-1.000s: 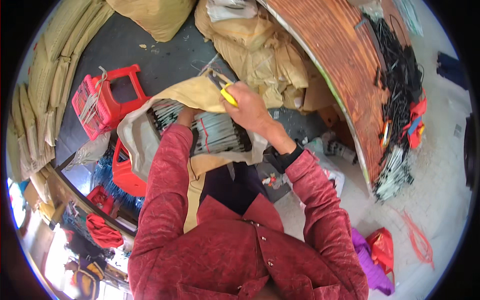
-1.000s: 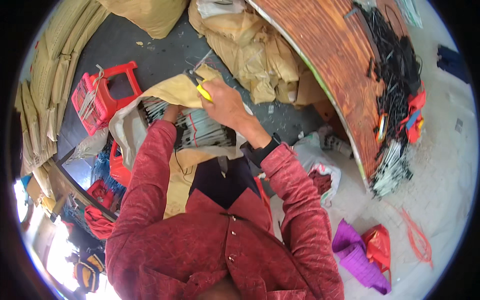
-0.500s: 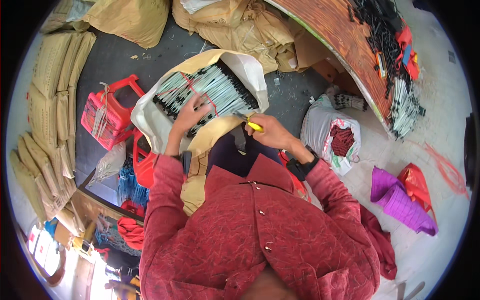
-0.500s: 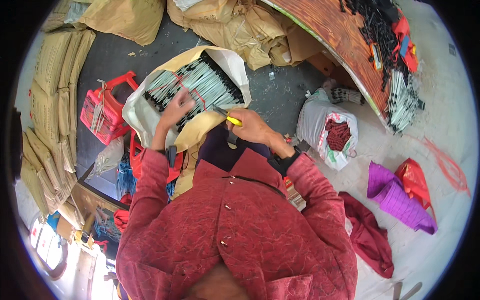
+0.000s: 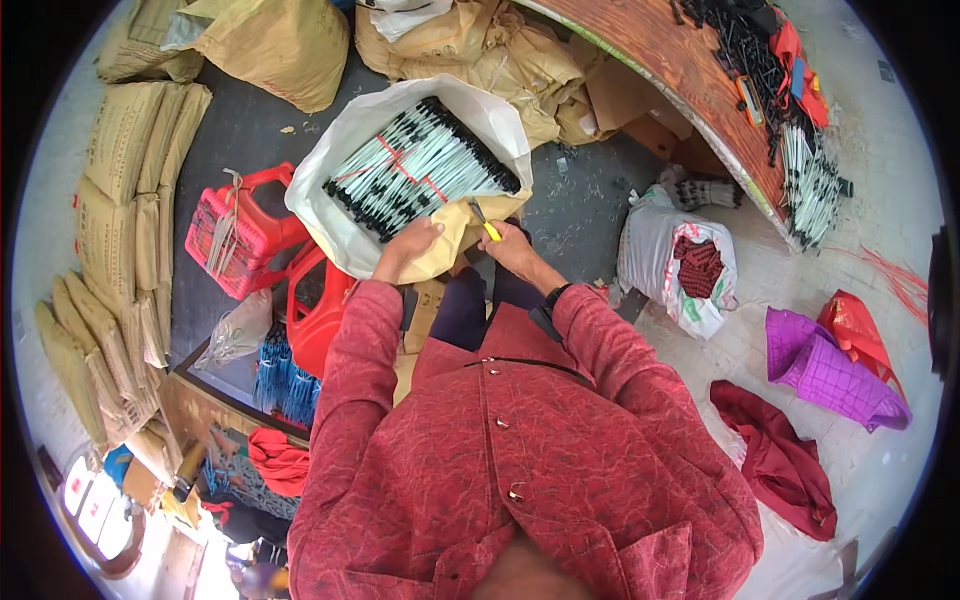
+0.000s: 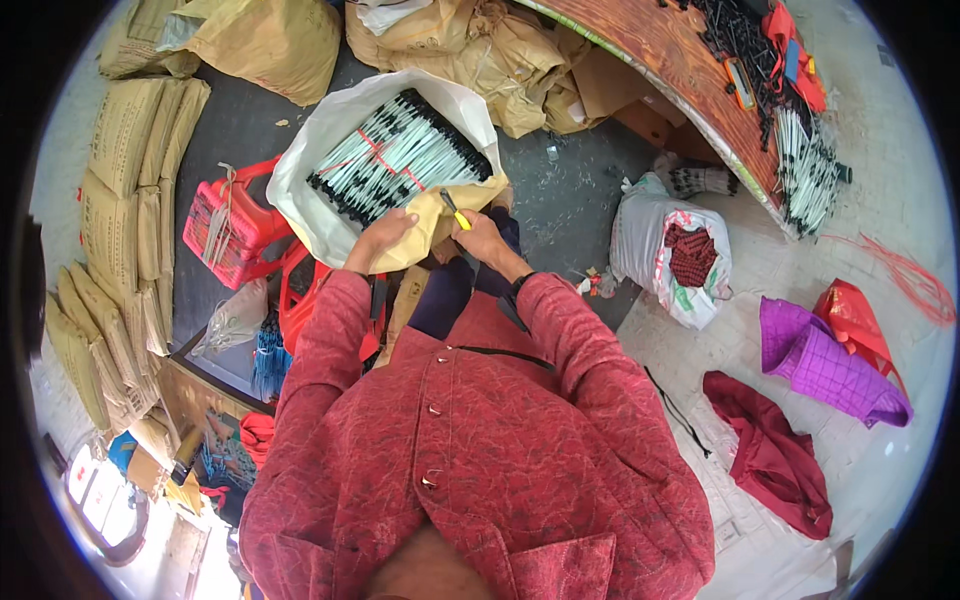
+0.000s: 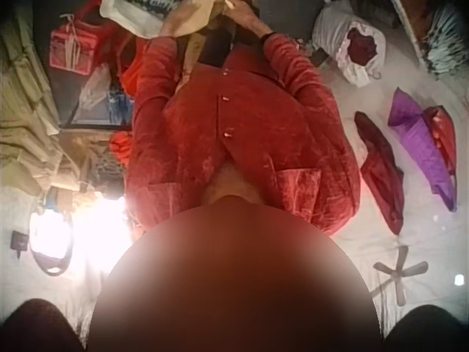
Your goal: Organize bundles of wire harnesses and pack them into a plastic liner inside a large paper sack.
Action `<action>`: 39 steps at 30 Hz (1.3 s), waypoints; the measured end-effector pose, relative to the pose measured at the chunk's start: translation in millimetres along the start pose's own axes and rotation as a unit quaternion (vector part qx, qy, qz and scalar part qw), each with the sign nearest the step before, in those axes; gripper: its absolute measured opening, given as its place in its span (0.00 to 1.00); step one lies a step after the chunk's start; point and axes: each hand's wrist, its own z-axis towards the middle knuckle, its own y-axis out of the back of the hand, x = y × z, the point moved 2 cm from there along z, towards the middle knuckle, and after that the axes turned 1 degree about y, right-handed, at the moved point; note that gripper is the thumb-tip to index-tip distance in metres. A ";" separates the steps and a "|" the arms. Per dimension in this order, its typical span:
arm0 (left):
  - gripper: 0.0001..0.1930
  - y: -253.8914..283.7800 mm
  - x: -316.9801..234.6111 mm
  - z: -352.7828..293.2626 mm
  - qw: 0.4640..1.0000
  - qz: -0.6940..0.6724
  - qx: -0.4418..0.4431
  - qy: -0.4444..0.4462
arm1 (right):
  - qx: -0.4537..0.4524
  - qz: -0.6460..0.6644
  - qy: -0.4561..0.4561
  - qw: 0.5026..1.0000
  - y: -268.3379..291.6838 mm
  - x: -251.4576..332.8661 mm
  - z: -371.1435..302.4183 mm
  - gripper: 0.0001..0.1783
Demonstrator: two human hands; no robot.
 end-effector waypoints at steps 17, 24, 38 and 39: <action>0.18 -17.1 16.3 9.2 0.973 -0.198 0.089 0.077 | -0.124 0.298 -0.094 0.942 -29.3 16.2 -26.4 0.14; 0.18 -29.9 9.3 22.2 0.981 -0.037 0.167 0.089 | -0.199 0.208 -0.137 0.948 -25.6 -5.1 -30.9 0.13; 0.17 -26.5 -31.8 -5.9 0.986 0.159 -0.036 0.044 | -0.202 0.144 -0.228 0.941 -28.9 3.5 -18.4 0.09; 0.17 -29.2 -41.9 -10.3 0.985 0.159 -0.040 0.046 | -0.199 0.149 -0.229 0.941 -31.4 3.3 -17.7 0.10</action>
